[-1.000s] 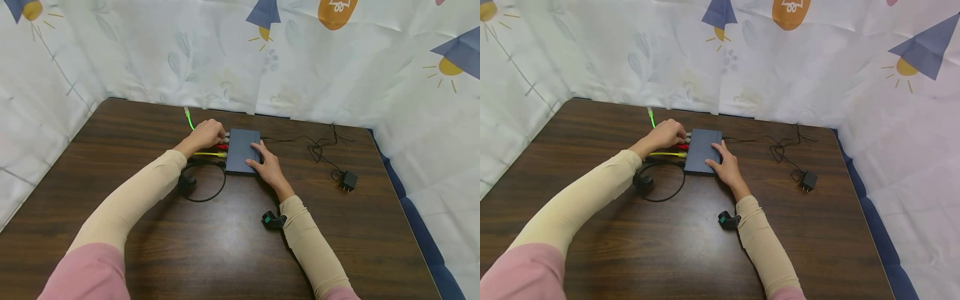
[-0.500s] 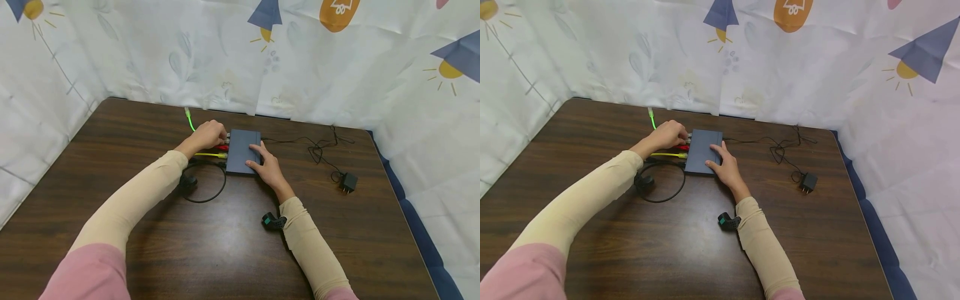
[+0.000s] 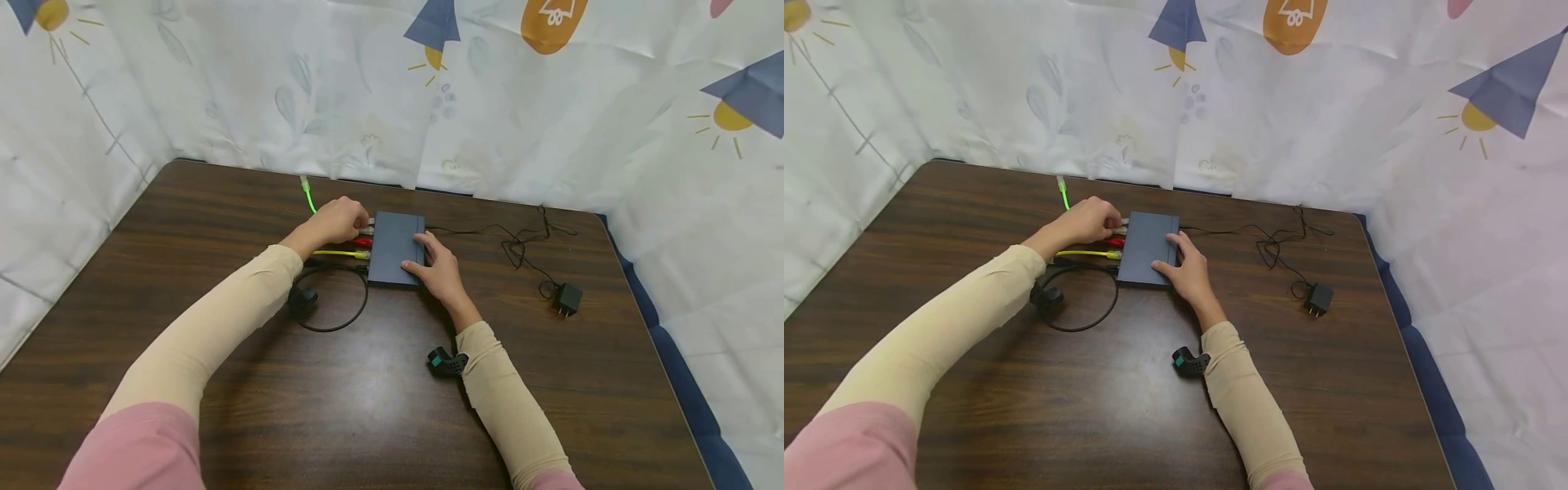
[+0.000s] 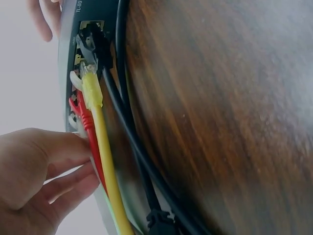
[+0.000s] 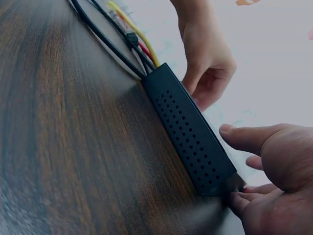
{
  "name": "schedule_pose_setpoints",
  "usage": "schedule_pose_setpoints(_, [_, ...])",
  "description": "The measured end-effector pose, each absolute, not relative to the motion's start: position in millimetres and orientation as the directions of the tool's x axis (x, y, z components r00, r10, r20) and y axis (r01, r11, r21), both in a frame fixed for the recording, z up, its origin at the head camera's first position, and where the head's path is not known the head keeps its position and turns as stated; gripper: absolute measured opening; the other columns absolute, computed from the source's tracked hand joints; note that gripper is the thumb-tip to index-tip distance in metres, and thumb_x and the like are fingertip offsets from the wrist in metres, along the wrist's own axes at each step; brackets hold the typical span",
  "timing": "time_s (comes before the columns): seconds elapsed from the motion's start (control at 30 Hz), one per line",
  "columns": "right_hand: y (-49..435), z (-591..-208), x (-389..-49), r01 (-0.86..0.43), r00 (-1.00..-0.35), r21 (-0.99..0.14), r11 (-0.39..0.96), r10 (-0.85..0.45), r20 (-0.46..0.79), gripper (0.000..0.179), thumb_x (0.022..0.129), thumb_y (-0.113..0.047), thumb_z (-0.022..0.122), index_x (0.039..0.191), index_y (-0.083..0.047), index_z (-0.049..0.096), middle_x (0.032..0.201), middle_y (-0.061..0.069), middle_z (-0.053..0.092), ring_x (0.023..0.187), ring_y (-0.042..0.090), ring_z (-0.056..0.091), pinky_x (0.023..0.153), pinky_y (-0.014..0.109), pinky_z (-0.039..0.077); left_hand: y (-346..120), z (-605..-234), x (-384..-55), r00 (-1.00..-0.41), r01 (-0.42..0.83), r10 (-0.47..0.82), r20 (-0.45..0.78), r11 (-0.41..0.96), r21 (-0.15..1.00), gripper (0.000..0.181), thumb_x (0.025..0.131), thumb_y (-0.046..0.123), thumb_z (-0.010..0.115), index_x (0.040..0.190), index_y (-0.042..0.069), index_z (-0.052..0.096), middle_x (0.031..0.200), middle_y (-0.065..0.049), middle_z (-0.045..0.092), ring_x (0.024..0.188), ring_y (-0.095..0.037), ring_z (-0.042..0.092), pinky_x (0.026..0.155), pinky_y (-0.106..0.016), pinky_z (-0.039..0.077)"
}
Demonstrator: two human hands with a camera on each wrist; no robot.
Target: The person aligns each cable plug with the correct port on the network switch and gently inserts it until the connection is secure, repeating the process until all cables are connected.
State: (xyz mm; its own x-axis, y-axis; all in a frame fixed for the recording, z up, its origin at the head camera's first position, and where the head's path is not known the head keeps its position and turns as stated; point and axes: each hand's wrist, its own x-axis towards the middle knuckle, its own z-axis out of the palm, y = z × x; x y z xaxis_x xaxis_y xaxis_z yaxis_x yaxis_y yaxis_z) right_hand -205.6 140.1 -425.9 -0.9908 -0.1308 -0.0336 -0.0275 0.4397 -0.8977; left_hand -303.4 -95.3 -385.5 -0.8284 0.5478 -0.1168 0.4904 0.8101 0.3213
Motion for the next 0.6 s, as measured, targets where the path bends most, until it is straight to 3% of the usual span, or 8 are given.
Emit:
schedule_pose_setpoints(0.2, [142.0, -424.0, -206.1, -0.029, -0.996, -0.911, 0.411, -0.09, -0.009, 0.059, 0.086, -0.017, 0.074, 0.139, -0.011, 0.05, 0.158, 0.01, 0.031, 0.144, 0.024, 0.035, 0.111, 0.036, 0.038, -98.5, -377.3, -300.3, -0.84, 0.478, 0.531, -0.111, 0.821, 0.313, 0.028, 0.091, 0.003, 0.056, 0.114, 0.008, 0.07, 0.107, -0.012, 0.069, 0.089, -0.026, 0.064, 0.077, -0.04, 0.052])
schedule_pose_setpoints(0.6, [144.8, -427.3, -210.3, -0.035, -0.997, -0.916, 0.4, -0.071, 0.007, 0.055, 0.087, -0.016, 0.073, 0.137, -0.011, 0.053, 0.154, 0.009, 0.037, 0.141, 0.025, 0.04, 0.11, 0.036, 0.041, -101.8, -377.9, -308.3, -0.849, 0.467, 0.517, -0.107, 0.83, 0.305, 0.024, 0.092, 0.013, 0.063, 0.116, 0.01, 0.069, 0.113, -0.011, 0.067, 0.101, -0.027, 0.064, 0.084, -0.043, 0.053])
